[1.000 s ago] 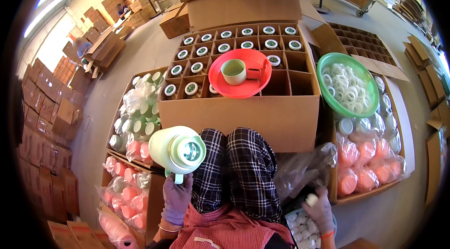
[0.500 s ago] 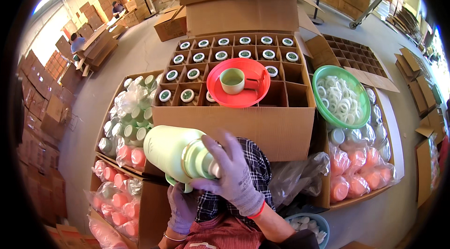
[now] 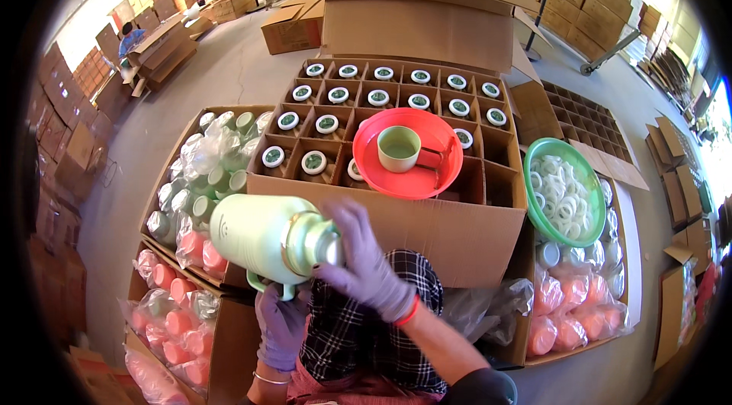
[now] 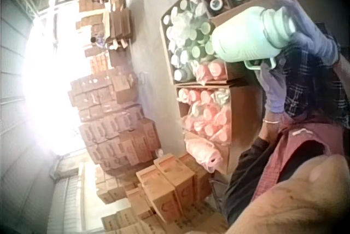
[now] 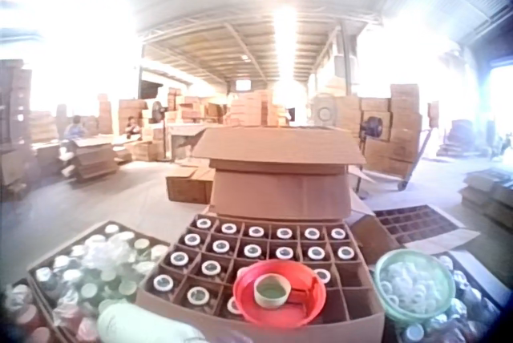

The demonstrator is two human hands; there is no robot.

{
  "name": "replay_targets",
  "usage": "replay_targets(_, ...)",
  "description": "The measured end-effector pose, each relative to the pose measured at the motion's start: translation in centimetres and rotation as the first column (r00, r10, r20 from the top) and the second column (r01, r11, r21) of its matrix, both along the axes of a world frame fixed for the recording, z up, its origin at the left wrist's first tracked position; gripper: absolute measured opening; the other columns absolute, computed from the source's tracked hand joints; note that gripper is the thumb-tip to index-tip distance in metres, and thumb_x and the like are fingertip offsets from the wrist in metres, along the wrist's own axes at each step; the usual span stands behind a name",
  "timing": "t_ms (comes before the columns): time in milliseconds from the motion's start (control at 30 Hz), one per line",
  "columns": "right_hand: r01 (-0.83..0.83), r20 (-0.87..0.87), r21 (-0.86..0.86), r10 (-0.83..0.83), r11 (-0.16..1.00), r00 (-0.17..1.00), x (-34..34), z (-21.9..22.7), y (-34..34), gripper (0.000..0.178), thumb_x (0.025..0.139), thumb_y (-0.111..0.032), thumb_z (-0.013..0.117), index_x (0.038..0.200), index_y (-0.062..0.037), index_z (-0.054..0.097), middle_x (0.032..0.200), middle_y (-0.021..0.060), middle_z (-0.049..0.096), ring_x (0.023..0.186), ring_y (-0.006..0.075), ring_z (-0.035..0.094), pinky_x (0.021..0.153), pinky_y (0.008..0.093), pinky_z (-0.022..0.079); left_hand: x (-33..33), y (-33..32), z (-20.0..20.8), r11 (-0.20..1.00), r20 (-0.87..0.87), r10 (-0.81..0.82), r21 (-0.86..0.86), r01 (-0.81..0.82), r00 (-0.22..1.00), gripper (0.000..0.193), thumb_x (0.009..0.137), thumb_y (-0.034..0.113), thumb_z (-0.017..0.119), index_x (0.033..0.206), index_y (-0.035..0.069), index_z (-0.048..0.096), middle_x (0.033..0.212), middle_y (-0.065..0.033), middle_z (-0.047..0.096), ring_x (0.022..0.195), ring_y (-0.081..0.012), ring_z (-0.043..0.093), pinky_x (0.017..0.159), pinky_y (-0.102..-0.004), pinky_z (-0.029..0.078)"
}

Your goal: The person sits on the floor in a warehouse and assembles thermos bottles. They place white plastic rings into the necks of green and pink bottles, then insert the bottles into plastic bags and place them into cardboard boxes.

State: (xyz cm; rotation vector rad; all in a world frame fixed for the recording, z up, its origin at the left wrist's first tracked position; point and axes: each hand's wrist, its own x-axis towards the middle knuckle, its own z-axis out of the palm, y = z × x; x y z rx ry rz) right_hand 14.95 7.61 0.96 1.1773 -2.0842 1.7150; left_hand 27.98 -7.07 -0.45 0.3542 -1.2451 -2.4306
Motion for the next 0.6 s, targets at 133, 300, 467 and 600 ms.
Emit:
replay_targets(133, 0.626, -0.175, 0.295, -0.604, 0.722, 0.778, -11.2, -1.1, 2.5, 0.071, 0.073, -0.042, 0.08, 0.129, -0.0096, 0.053, 0.129, 0.0271, 0.047, 0.12, 0.046, 0.046, 0.099, 0.0531, 0.041, -1.8, -1.8, -0.4, 0.947, 0.015, -0.01, -0.321, 0.014, 1.0, 0.018, 0.091, -0.008, 0.052, 0.108, -0.008, 0.057, 0.102, -0.0088, 0.062, 0.088, -0.0134, 0.058, 0.079, -0.0246, 0.051)
replay_targets(300, 0.52, -0.166, 0.644, -0.56, 0.562, 0.811, -16.7, -3.4, 4.7, 0.048, 0.074, -0.041, 0.079, 0.103, -0.0068, 0.065, 0.121, 0.0248, 0.052, 0.114, 0.0411, 0.051, 0.094, 0.0501, 0.043, -3.8, -1.6, -1.2, 0.952, 0.001, -0.087, -0.294, 0.084, 0.996, 0.02, 0.095, 0.0, 0.047, 0.11, -0.007, 0.059, 0.105, -0.0077, 0.062, 0.093, -0.0129, 0.058, 0.08, -0.025, 0.051)
replay_targets(467, 0.53, -0.539, 0.46, -0.25, 0.712, 0.804, -5.8, 4.2, 3.8, 0.052, 0.062, -0.03, 0.086, 0.099, -0.0035, 0.062, 0.116, 0.02, 0.053, 0.113, 0.0391, 0.051, 0.098, 0.0566, 0.039, -2.1, -2.0, -0.3, 0.998, -0.034, -0.05, 0.046, 0.051, 0.998, 0.029, 0.1, 0.016, 0.038, 0.108, -0.005, 0.057, 0.11, -0.0108, 0.06, 0.101, -0.0181, 0.06, 0.082, -0.0294, 0.055)
replay_targets(600, 0.434, -0.62, 0.312, -0.165, 0.845, 0.767, 0.3, 7.1, 5.4, 0.063, 0.059, -0.025, 0.087, 0.11, -0.002, 0.058, 0.118, 0.0186, 0.054, 0.114, 0.0393, 0.051, 0.1, 0.0557, 0.041, -2.1, 0.3, 1.2, 0.988, -0.051, -0.01, 0.154, 0.018, 0.999, 0.024, 0.098, 0.011, 0.042, 0.11, -0.005, 0.056, 0.108, -0.0133, 0.06, 0.102, -0.0219, 0.06, 0.083, -0.0331, 0.056)
